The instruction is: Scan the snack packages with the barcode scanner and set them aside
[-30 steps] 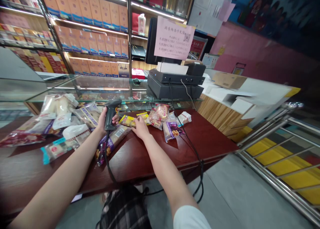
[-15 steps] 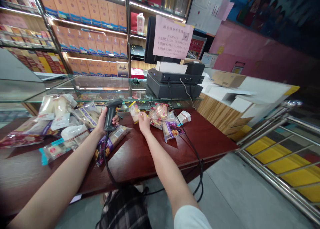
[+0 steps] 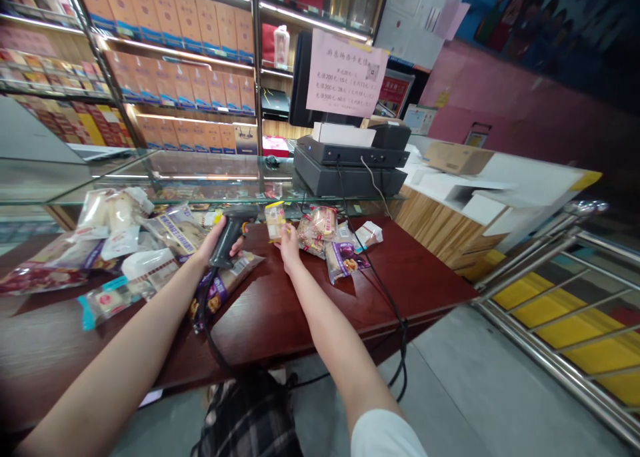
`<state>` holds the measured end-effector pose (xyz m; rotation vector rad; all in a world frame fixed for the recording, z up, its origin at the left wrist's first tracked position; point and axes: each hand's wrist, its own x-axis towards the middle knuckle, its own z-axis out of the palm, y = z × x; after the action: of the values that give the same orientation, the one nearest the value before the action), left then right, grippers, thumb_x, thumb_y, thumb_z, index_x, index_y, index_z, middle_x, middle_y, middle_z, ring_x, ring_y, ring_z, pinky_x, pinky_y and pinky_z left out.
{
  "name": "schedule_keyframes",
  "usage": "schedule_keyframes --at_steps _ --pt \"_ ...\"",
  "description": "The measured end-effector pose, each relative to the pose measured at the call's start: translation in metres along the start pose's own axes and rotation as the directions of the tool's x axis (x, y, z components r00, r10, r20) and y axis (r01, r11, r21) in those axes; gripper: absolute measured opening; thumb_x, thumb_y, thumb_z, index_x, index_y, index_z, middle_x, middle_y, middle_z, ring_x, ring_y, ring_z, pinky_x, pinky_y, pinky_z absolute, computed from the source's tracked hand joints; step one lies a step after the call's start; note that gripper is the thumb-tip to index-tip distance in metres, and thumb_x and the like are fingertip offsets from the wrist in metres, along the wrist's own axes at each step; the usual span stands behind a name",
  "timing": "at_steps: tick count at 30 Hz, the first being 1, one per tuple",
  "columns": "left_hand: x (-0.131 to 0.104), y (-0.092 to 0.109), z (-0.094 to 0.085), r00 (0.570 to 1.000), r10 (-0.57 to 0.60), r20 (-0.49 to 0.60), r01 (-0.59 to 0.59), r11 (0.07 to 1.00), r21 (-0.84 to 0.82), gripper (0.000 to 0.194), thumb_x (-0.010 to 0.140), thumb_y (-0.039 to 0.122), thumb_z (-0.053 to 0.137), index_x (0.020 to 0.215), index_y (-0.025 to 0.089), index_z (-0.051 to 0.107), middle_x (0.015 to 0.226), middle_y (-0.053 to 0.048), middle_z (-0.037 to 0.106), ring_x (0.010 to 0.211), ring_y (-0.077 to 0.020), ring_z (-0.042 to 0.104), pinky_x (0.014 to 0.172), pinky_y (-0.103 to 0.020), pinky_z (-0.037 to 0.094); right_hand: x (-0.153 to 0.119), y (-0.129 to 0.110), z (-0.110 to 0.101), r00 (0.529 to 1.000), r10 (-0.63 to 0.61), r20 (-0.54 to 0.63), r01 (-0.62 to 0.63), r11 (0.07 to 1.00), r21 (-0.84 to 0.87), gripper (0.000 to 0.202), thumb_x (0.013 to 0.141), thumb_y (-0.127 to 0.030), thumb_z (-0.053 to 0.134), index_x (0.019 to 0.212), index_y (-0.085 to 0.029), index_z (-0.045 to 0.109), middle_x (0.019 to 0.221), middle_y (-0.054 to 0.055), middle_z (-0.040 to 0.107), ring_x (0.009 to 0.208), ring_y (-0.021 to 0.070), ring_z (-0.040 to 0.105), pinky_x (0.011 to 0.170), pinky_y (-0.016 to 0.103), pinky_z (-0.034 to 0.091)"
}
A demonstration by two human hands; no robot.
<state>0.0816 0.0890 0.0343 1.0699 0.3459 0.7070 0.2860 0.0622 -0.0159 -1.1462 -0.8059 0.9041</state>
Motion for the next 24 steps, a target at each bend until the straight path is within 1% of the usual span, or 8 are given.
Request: schedule_keyframes --at_steps 2,6,9,11,15,19,21,24 --pt "0.001 0.0 -0.001 1.0 -0.016 0.011 0.016 1.0 0.014 0.065 0.084 0.071 0.046 0.103 0.011 0.061 0.051 0.0 0.054 0.037 -0.0131 0.049 0.048 -0.029 0.052 0.001 0.002 0.001 1.0 0.016 -0.02 -0.016 1.0 0.006 0.034 0.089 -0.048 0.047 0.116 -0.028 0.048 0.12 0.008 0.061 0.093 0.017 0.067 0.081 0.038 0.057" --pt "0.002 -0.002 -0.002 1.0 -0.008 0.028 0.008 1.0 -0.003 0.061 0.083 0.07 0.049 0.098 0.012 0.062 0.05 0.001 0.054 0.038 -0.013 0.049 0.054 -0.032 0.055 0.0 0.002 0.003 1.0 0.0 -0.023 -0.001 0.999 -0.053 0.03 0.09 -0.041 0.043 0.116 -0.027 0.048 0.116 0.006 0.062 0.095 0.0151 0.066 0.081 0.033 0.056" --pt "0.003 -0.003 -0.003 0.999 0.006 0.033 -0.005 1.0 -0.016 0.057 0.085 0.068 0.049 0.095 0.013 0.062 0.05 0.001 0.053 0.038 -0.0132 0.05 0.054 -0.031 0.054 -0.003 0.0 0.003 1.0 -0.013 -0.015 0.012 0.996 -0.092 0.027 0.09 -0.036 0.042 0.113 -0.025 0.049 0.112 0.005 0.063 0.097 0.015 0.064 0.082 0.031 0.056" --pt "0.003 -0.002 -0.003 0.999 0.011 0.042 -0.011 1.0 -0.006 0.057 0.085 0.068 0.049 0.093 0.013 0.062 0.05 0.001 0.053 0.038 -0.0135 0.051 0.053 -0.031 0.054 -0.005 -0.001 0.003 1.0 -0.029 -0.01 0.028 0.994 -0.105 0.026 0.089 -0.035 0.043 0.112 -0.024 0.05 0.113 0.006 0.062 0.098 0.0156 0.064 0.082 0.032 0.056" --pt "0.003 -0.002 -0.003 1.0 -0.002 0.027 0.002 1.0 0.001 0.058 0.085 0.068 0.048 0.094 0.013 0.062 0.049 0.001 0.052 0.037 -0.0135 0.051 0.052 -0.031 0.053 -0.006 -0.006 0.003 0.999 -0.042 -0.004 0.041 0.991 -0.127 0.029 0.089 -0.037 0.042 0.114 -0.024 0.049 0.119 0.008 0.061 0.101 0.0171 0.064 0.08 0.032 0.057" --pt "0.003 -0.002 -0.004 1.0 -0.002 0.031 0.002 1.0 -0.015 0.059 0.086 0.068 0.047 0.097 0.012 0.062 0.05 0.001 0.052 0.038 -0.013 0.051 0.053 -0.031 0.054 -0.009 -0.014 0.003 0.997 -0.07 0.045 0.074 0.993 -0.094 0.033 0.09 -0.042 0.041 0.117 -0.025 0.046 0.118 0.007 0.06 0.099 0.0177 0.065 0.077 0.032 0.059" --pt "0.003 -0.002 -0.004 1.0 0.011 0.027 -0.011 1.0 -0.021 0.059 0.086 0.067 0.046 0.098 0.012 0.062 0.051 0.001 0.053 0.038 -0.013 0.051 0.054 -0.031 0.054 -0.011 -0.02 0.002 0.993 -0.11 0.042 0.113 0.99 -0.086 0.036 0.089 -0.045 0.043 0.118 -0.025 0.045 0.12 0.008 0.058 0.098 0.0185 0.065 0.074 0.032 0.059" --pt "0.002 0.0 -0.002 0.999 0.048 0.022 -0.047 0.999 -0.026 0.059 0.087 0.068 0.045 0.098 0.012 0.063 0.05 0.001 0.052 0.038 -0.0128 0.05 0.053 -0.03 0.054 -0.012 -0.03 -0.004 0.977 -0.213 0.008 0.212 0.97 -0.121 0.042 0.089 -0.049 0.043 0.123 -0.024 0.042 0.124 0.01 0.056 0.099 0.0196 0.064 0.073 0.032 0.058"
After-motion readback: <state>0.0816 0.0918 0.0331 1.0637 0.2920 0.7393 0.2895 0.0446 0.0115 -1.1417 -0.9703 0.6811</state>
